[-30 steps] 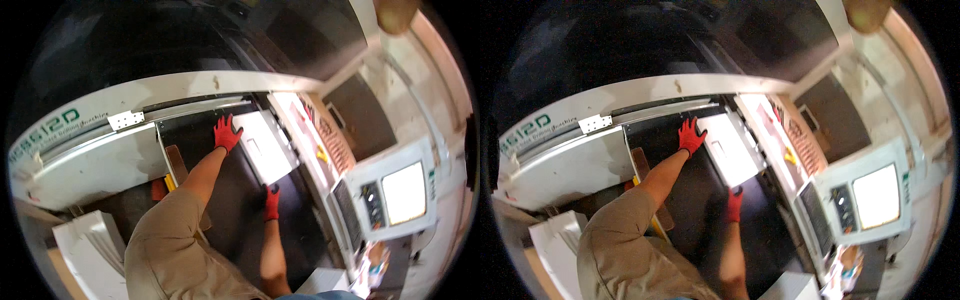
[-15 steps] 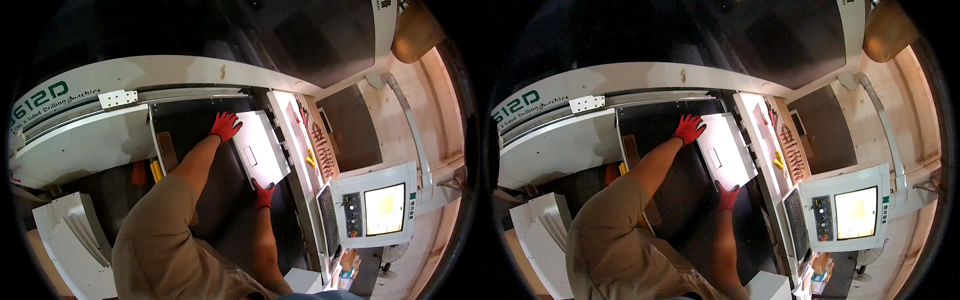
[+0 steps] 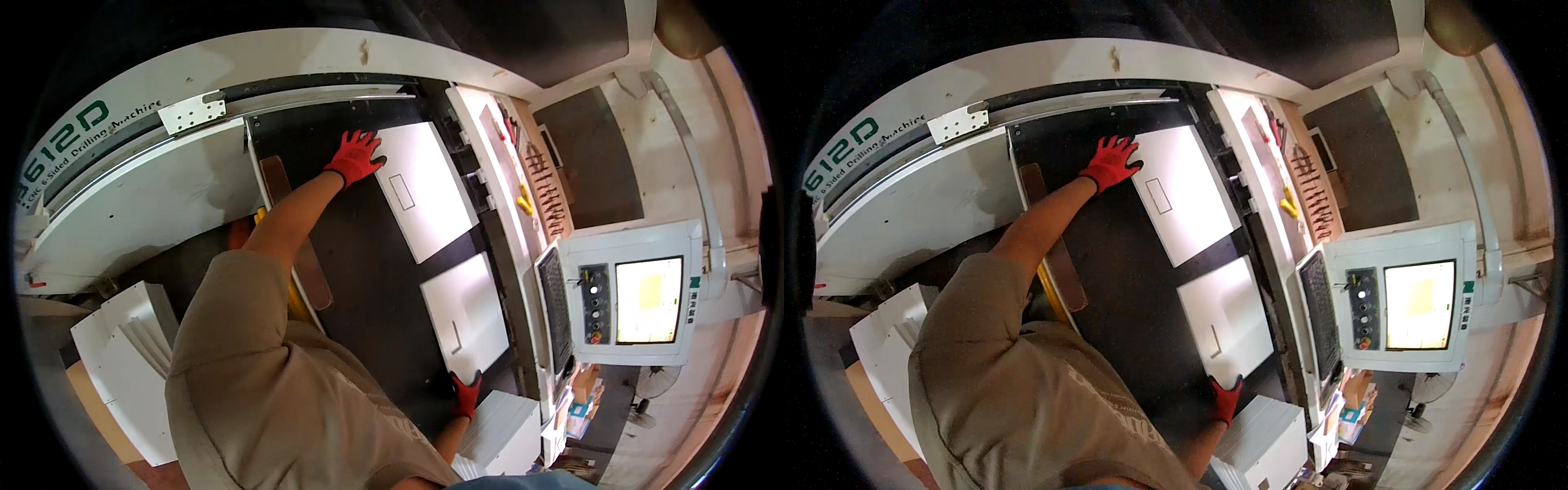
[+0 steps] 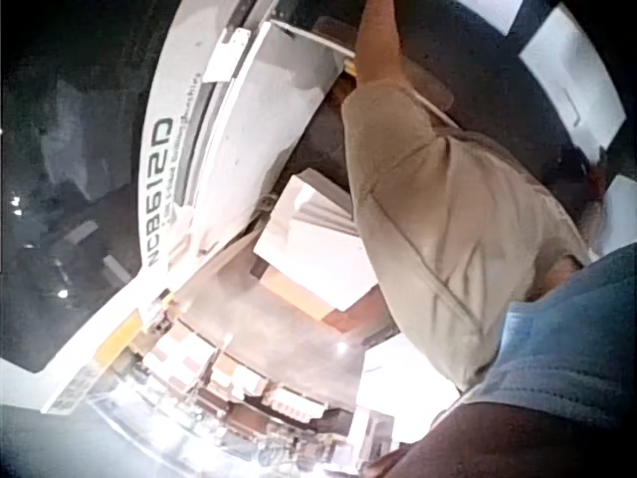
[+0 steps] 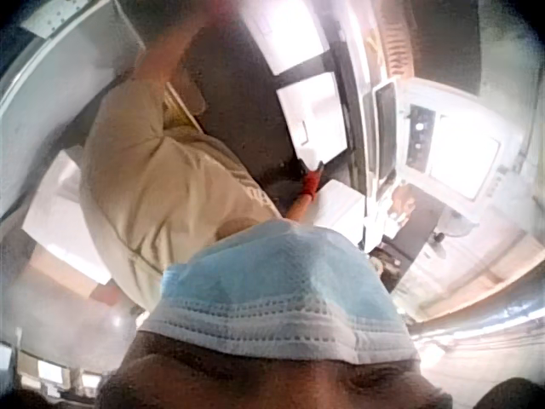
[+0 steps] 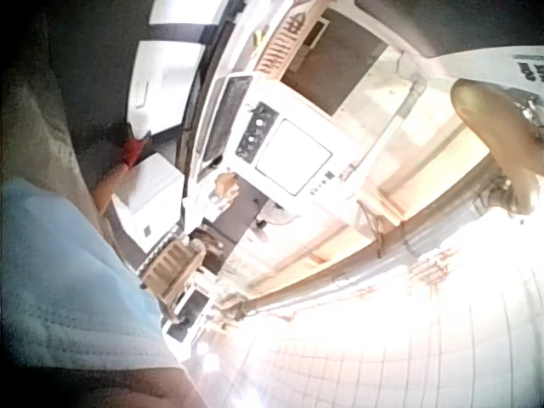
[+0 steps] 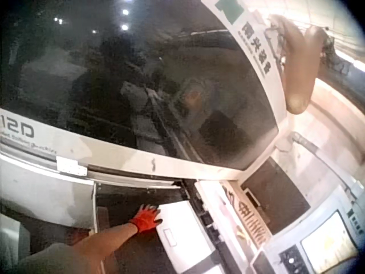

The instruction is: The person repeatedly loads white rectangular panels into a CNC drilling machine, closes the lid, and removes the processed panels. They stack the finished panels on a nearby table and continue the cycle with new panels from a pile.

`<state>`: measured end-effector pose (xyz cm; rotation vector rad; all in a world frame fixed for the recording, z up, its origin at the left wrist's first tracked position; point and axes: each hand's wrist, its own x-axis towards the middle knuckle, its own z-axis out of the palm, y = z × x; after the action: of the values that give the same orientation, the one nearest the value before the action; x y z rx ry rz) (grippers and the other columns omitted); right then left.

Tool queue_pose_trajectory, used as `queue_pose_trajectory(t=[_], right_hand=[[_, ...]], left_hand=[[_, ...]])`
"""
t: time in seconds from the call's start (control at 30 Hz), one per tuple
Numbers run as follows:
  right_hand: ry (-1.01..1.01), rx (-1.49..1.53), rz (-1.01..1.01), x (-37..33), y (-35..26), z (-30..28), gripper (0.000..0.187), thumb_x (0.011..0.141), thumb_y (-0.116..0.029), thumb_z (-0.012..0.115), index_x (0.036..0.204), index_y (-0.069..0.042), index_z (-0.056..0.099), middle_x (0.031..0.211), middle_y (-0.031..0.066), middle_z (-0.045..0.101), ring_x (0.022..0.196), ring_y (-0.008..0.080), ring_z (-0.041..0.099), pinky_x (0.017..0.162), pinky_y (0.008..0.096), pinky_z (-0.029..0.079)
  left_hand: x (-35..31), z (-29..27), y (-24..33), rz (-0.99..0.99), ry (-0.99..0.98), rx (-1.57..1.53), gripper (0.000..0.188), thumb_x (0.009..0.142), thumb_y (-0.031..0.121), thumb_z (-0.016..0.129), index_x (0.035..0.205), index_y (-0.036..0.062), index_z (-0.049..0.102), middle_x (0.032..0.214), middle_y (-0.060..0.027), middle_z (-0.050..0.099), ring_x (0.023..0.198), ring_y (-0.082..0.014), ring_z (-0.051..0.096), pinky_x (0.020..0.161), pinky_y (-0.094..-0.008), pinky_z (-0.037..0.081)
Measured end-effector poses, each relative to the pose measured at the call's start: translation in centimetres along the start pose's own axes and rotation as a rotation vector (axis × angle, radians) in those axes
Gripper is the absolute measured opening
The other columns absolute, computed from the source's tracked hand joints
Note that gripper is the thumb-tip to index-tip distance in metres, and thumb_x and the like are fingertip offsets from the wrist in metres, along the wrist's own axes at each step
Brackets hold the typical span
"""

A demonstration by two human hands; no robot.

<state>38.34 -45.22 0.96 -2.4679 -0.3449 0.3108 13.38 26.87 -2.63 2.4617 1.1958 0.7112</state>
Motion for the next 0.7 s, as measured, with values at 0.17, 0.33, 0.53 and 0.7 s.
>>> queue_pose_trajectory(t=[0.17,0.33,0.53,0.7], right_hand=[[-0.032,0.164,0.037,-6.2,1.7,-5.0,0.104,0.071,-0.012,0.094,0.157,0.004,0.038,0.142,0.0189,0.059,0.127,0.0295,0.059,0.104,0.0382,0.052],[0.346,-0.587,0.041,-6.2,-5.2,-4.1,0.106,0.073,-0.033,0.096,0.159,-0.003,0.040,0.159,0.0224,0.042,0.140,0.0374,0.047,0.110,0.0467,0.047],[0.112,-0.172,-0.596,-5.6,-16.6,13.1,0.103,0.078,-0.035,0.091,0.163,-0.011,0.037,0.162,0.0245,0.039,0.138,0.0430,0.047,0.112,0.0552,0.041],[0.277,-0.401,-0.597,-7.8,-22.3,21.5,0.102,0.067,-0.053,0.091,0.153,-0.017,0.050,0.152,0.0260,0.046,0.131,0.0468,0.050,0.104,0.0615,0.044]], left_hand=[[-5.8,-2.5,0.4,-0.017,0.025,-0.009,0.072,0.094,0.058,0.063,0.150,0.0143,0.053,0.163,-0.0186,0.041,0.149,-0.0414,0.035,0.123,-0.0604,0.022],[-13.1,-4.5,2.8,-0.133,0.116,0.030,0.075,0.088,0.060,0.069,0.147,0.0155,0.057,0.158,-0.0276,0.041,0.147,-0.0466,0.035,0.122,-0.0627,0.022],[-19.8,-5.2,5.2,-0.150,0.210,-0.002,0.077,0.085,0.061,0.071,0.143,0.0126,0.060,0.154,-0.0258,0.045,0.142,-0.0464,0.039,0.121,-0.0640,0.022],[-21.9,-6.9,5.8,-0.182,0.287,-0.339,0.072,0.076,0.063,0.081,0.125,0.0114,0.071,0.118,-0.0161,0.071,0.127,-0.0398,0.057,0.110,-0.0521,0.041]])
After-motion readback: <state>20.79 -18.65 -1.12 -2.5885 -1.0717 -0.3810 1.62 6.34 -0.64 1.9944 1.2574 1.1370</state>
